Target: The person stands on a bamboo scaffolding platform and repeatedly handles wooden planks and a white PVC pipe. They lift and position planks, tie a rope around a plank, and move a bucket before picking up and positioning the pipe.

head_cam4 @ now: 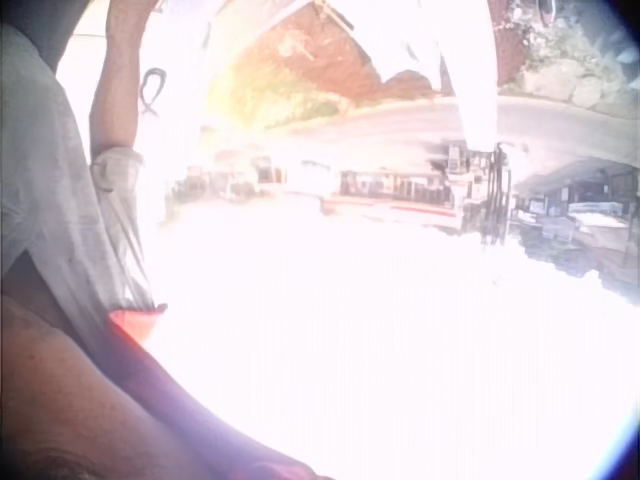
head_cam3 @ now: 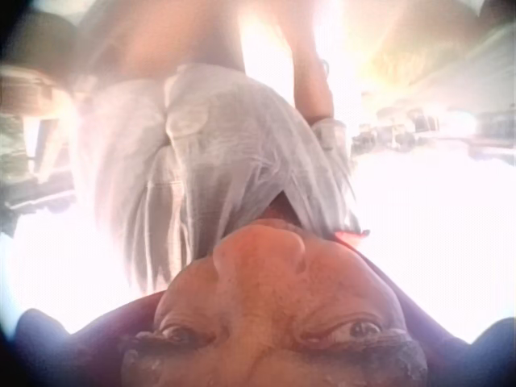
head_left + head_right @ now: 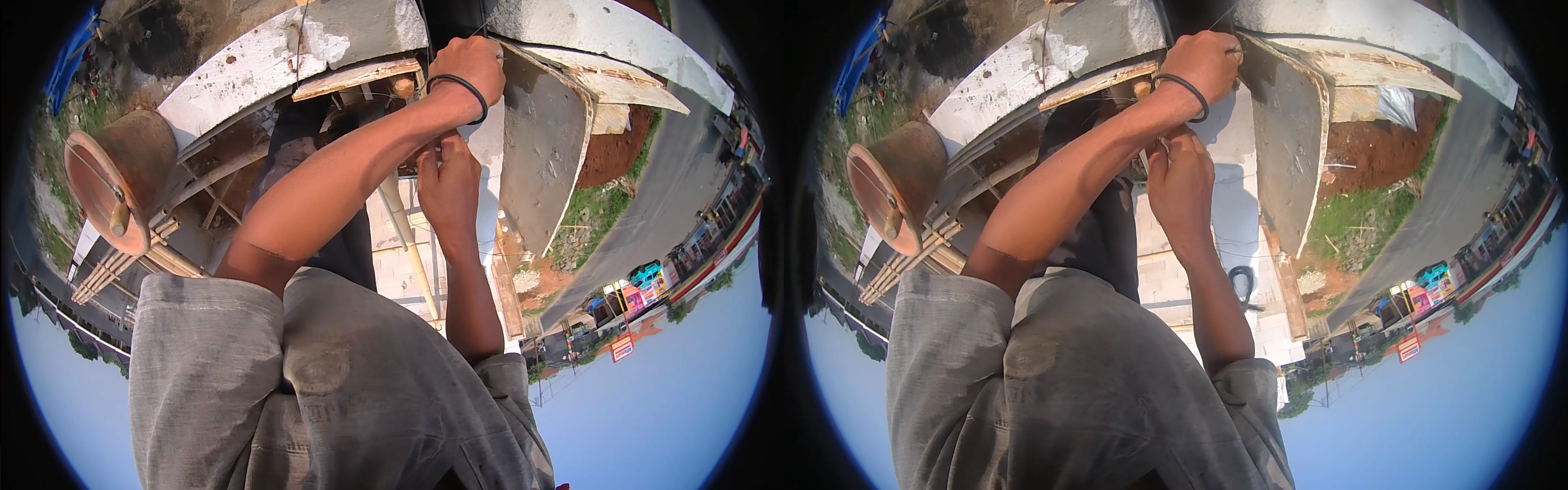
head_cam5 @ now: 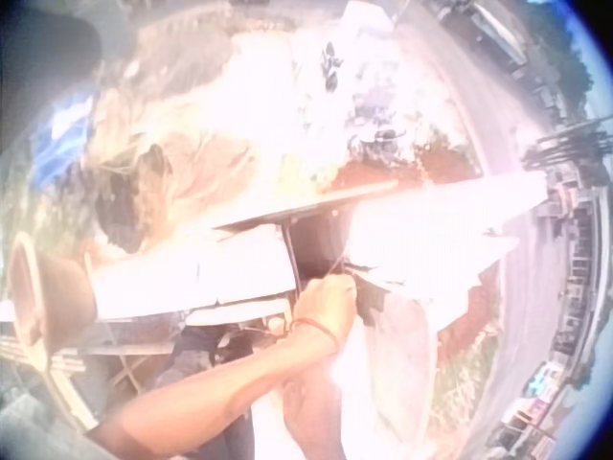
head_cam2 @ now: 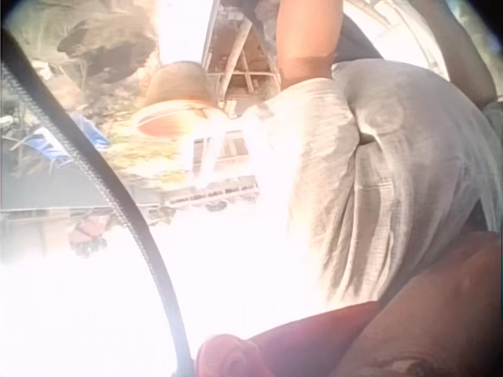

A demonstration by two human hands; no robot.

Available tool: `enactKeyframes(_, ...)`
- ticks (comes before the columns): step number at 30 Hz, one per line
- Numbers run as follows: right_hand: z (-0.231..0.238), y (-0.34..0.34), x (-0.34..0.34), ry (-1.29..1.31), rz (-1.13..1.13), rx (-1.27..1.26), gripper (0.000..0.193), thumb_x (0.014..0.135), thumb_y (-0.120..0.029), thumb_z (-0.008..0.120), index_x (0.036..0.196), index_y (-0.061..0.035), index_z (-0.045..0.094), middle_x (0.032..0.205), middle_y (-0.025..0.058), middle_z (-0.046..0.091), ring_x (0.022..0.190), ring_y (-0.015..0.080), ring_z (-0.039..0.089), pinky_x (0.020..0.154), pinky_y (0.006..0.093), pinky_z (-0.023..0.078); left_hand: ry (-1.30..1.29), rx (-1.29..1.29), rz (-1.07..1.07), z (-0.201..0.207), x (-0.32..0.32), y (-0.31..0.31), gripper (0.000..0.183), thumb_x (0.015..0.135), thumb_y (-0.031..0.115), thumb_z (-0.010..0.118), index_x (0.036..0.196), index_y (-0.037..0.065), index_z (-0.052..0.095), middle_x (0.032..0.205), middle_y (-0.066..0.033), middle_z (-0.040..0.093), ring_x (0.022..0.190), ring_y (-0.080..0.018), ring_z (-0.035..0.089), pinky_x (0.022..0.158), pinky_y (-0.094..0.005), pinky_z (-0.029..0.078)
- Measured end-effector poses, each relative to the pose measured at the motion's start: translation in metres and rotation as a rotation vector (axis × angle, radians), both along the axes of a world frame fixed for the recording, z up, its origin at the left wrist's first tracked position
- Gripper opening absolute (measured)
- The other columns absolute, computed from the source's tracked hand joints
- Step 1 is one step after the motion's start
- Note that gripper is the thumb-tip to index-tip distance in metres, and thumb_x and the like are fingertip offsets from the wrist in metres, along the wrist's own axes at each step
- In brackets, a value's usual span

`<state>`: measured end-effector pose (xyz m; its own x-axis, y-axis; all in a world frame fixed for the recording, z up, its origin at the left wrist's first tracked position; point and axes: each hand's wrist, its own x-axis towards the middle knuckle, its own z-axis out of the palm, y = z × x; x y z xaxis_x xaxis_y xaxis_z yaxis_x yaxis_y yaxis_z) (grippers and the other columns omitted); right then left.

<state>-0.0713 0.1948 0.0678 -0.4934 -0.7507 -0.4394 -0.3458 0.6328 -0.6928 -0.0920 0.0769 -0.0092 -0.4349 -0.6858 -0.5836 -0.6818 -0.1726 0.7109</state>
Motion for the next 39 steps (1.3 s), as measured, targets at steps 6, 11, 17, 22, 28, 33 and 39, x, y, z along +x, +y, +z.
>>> enactKeyframes(6, 0.061, 0.006, -0.074, 0.947, -0.013, -0.157, 0.031, 0.087, -0.017, 0.069, 0.112, 0.0001, 0.063, 0.107, 0.0114, 0.059, 0.097, 0.0253, 0.055, 0.081, 0.0354, 0.046, -0.142, -0.019, -0.207, -0.011, -0.018, 0.007, 0.024, 0.08, 0.007, 0.06, 0.099, -0.001, 0.072, 0.112, -0.0221, 0.065, 0.103, -0.0382, 0.065, 0.088, -0.0433, 0.052)
enactKeyframes(11, 0.047, -0.003, -0.125, 0.243, -0.194, 0.067, 0.035, 0.089, -0.024, 0.069, 0.107, 0.0044, 0.063, 0.096, 0.0113, 0.066, 0.084, 0.0174, 0.057, 0.078, 0.0315, 0.046, -0.099, -0.087, -0.141, -0.033, -0.016, 0.018, 0.022, 0.08, 0.007, 0.06, 0.097, 0.003, 0.073, 0.106, -0.0207, 0.068, 0.1, -0.0373, 0.066, 0.087, -0.0446, 0.052)
enactKeyframes(17, 0.043, 0.003, -0.134, 0.064, -0.135, 0.129, 0.03, 0.094, -0.025, 0.063, 0.104, 0.0033, 0.066, 0.088, 0.0034, 0.067, 0.082, 0.0102, 0.054, 0.078, 0.0268, 0.045, 0.063, -0.019, -0.03, -0.044, -0.003, 0.018, 0.022, 0.071, 0.01, 0.07, 0.092, 0.007, 0.073, 0.095, -0.0211, 0.07, 0.09, -0.0367, 0.068, 0.08, -0.0405, 0.054)
enactKeyframes(22, 0.043, 0.002, -0.138, 0.08, -0.123, 0.178, 0.032, 0.095, -0.025, 0.062, 0.109, 0.0026, 0.066, 0.091, 0.0034, 0.067, 0.083, 0.0102, 0.054, 0.08, 0.0269, 0.045, 0.12, 0.19, 0.043, -0.031, 0.002, 0.006, 0.02, 0.089, 0.012, 0.048, 0.091, 0.005, 0.066, 0.092, -0.0227, 0.067, 0.089, -0.0406, 0.065, 0.077, -0.0472, 0.05)
enactKeyframes(28, 0.044, 0.0, -0.129, 0.16, -0.095, 0.187, 0.034, 0.096, -0.03, 0.062, 0.109, 0.0014, 0.065, 0.095, 0.0009, 0.064, 0.087, 0.0098, 0.051, 0.081, 0.0264, 0.042, 0.106, 0.276, 0.061, -0.022, 0.001, -0.003, 0.021, 0.092, 0.012, 0.046, 0.094, 0.006, 0.067, 0.099, -0.0224, 0.068, 0.093, -0.0396, 0.065, 0.081, -0.047, 0.05)
enactKeyframes(33, 0.043, 0.0, -0.127, 0.134, -0.112, 0.167, 0.036, 0.095, -0.032, 0.062, 0.11, 0.0015, 0.065, 0.096, 0.0013, 0.063, 0.087, 0.0101, 0.05, 0.082, 0.0269, 0.042, 0.09, 0.305, 0.071, -0.018, 0.002, -0.005, 0.021, 0.092, 0.011, 0.046, 0.097, 0.005, 0.066, 0.102, -0.0227, 0.067, 0.096, -0.0393, 0.065, 0.083, -0.0475, 0.049)
enactKeyframes(39, 0.043, 0.0, -0.124, 0.198, -0.125, 0.176, 0.033, 0.095, -0.028, 0.061, 0.108, 0.0021, 0.067, 0.089, 0.0042, 0.067, 0.083, 0.0119, 0.053, 0.081, 0.0288, 0.043, 0.094, 0.336, 0.058, -0.017, 0.002, -0.006, 0.021, 0.092, 0.013, 0.046, 0.098, 0.005, 0.065, 0.102, -0.0212, 0.067, 0.097, -0.0387, 0.064, 0.084, -0.0472, 0.049)
